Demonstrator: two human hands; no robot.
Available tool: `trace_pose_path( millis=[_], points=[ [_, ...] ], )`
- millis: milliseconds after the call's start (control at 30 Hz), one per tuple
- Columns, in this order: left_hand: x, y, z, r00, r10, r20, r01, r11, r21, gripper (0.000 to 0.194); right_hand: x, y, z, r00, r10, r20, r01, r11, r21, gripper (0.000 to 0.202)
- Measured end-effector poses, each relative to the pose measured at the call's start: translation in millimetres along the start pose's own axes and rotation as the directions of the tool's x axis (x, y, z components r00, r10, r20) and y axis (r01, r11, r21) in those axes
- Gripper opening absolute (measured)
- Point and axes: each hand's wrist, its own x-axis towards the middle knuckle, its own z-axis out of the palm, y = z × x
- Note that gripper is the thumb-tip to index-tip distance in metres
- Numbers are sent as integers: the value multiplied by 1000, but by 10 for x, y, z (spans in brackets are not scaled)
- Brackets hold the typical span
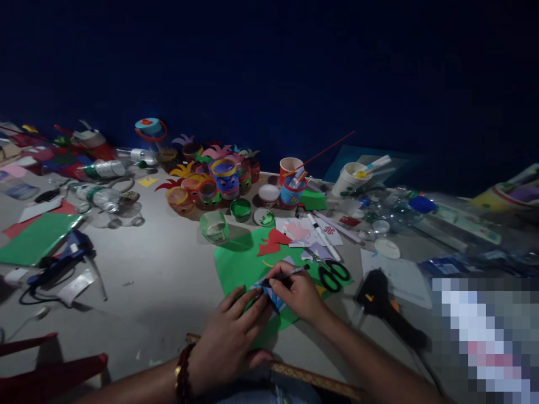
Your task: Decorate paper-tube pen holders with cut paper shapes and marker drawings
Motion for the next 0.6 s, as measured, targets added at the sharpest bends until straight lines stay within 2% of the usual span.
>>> trace_pose_path(
  millis=[200,400,600],
  points=[
    [7,-5,6,1000,-1,-7,1,1000,-6,72,-40,14,-10,1000,-18,-14,17,998,-66,9],
    [18,8,-17,1000,-8,-11,8,1000,-7,69,-61,-95,-33,1000,-23,-14,21,987,-161,9],
    [25,13,-27,1000,-12,-8,12,1000,-19,68,-80,-210,-73,997,-45,57,55,982,-179,11]
  ],
)
